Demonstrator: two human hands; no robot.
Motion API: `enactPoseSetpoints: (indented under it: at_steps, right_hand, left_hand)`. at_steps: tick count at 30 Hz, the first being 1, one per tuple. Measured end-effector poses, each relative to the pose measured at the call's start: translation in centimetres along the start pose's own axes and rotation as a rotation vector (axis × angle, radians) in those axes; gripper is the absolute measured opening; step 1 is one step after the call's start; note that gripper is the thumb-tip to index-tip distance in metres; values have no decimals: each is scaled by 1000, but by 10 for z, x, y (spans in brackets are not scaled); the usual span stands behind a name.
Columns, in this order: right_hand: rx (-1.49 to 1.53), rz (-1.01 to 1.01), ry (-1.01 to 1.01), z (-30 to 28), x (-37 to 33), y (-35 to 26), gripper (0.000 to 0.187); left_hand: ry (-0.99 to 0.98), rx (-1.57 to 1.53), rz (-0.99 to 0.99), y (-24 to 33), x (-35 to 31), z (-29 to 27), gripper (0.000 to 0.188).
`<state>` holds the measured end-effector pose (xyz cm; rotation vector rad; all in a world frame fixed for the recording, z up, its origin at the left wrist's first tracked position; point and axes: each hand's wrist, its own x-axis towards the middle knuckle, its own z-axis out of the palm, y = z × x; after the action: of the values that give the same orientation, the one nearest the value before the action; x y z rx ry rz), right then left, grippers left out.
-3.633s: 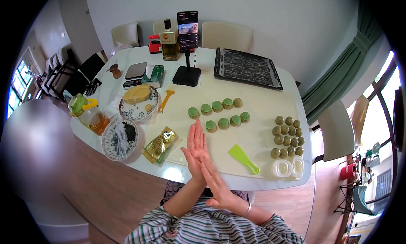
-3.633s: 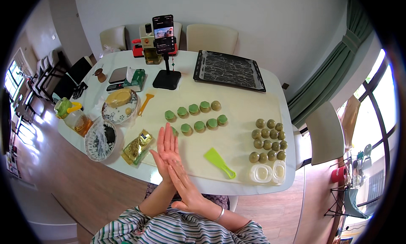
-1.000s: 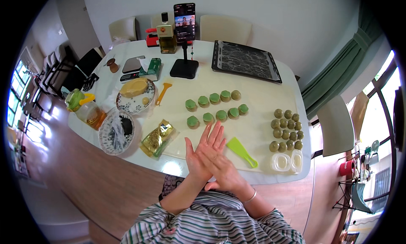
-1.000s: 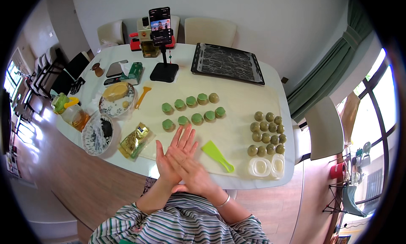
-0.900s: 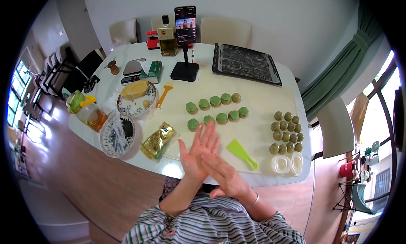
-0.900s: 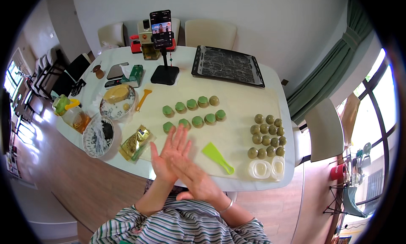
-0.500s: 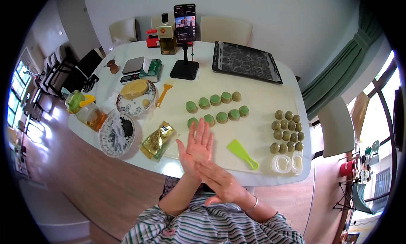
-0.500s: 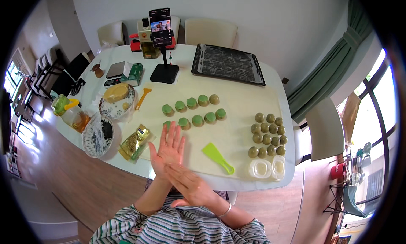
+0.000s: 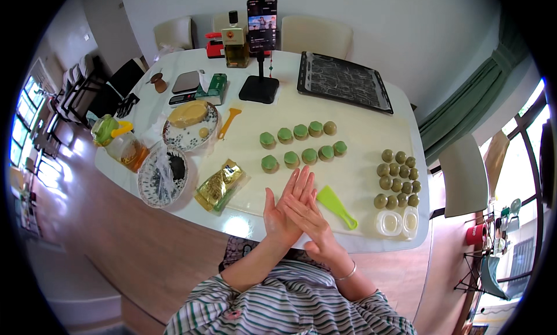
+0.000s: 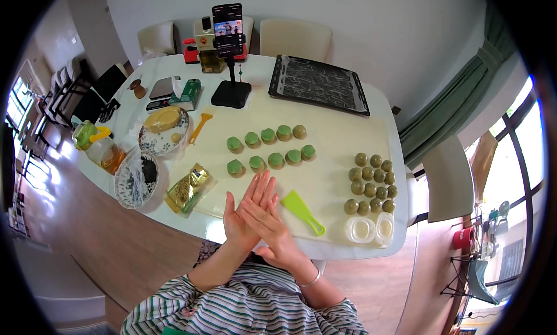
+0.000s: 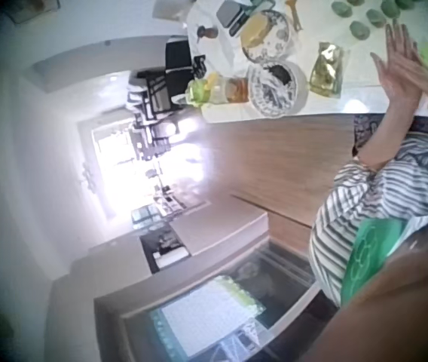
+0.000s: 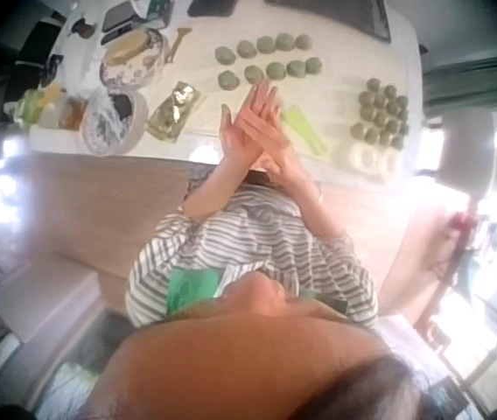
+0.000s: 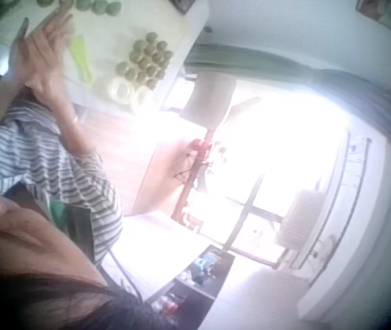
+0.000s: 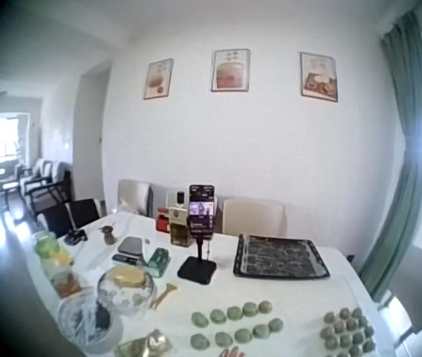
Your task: The person assembles small round food items by rolling green dough into balls and placing them on top of beige dough balls arranged on a white table. The person uses a green plastic scraper to help shape the green dough and a small spoon to scoop filling from a gold packet. The finished items are placed in neat rows on the table.
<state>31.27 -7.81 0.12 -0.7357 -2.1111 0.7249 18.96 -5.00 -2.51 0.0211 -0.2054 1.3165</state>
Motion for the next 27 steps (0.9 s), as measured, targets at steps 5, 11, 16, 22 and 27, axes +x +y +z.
enactPoseSetpoints:
  at_steps: [5, 11, 16, 22, 27]
  right_hand:
    - [371, 161, 233, 8, -8, -1, 93]
    - [-103, -49, 21, 8, -8, -12, 84]
    - [-249, -55, -46, 1, -1, -12, 75]
    - [-164, -22, -53, 2, -3, -16, 61]
    - [146, 201, 129, 10, -13, -13, 44]
  left_hand:
    - [6, -110, 36, 1, 5, 3, 79]
    - [16, 93, -34, 5, -1, -7, 79]
    - [12, 146, -64, 8, -2, 6, 79]
    - [75, -62, -2, 9, 0, 0, 81]
    - [76, 139, 42, 11, -1, -1, 79]
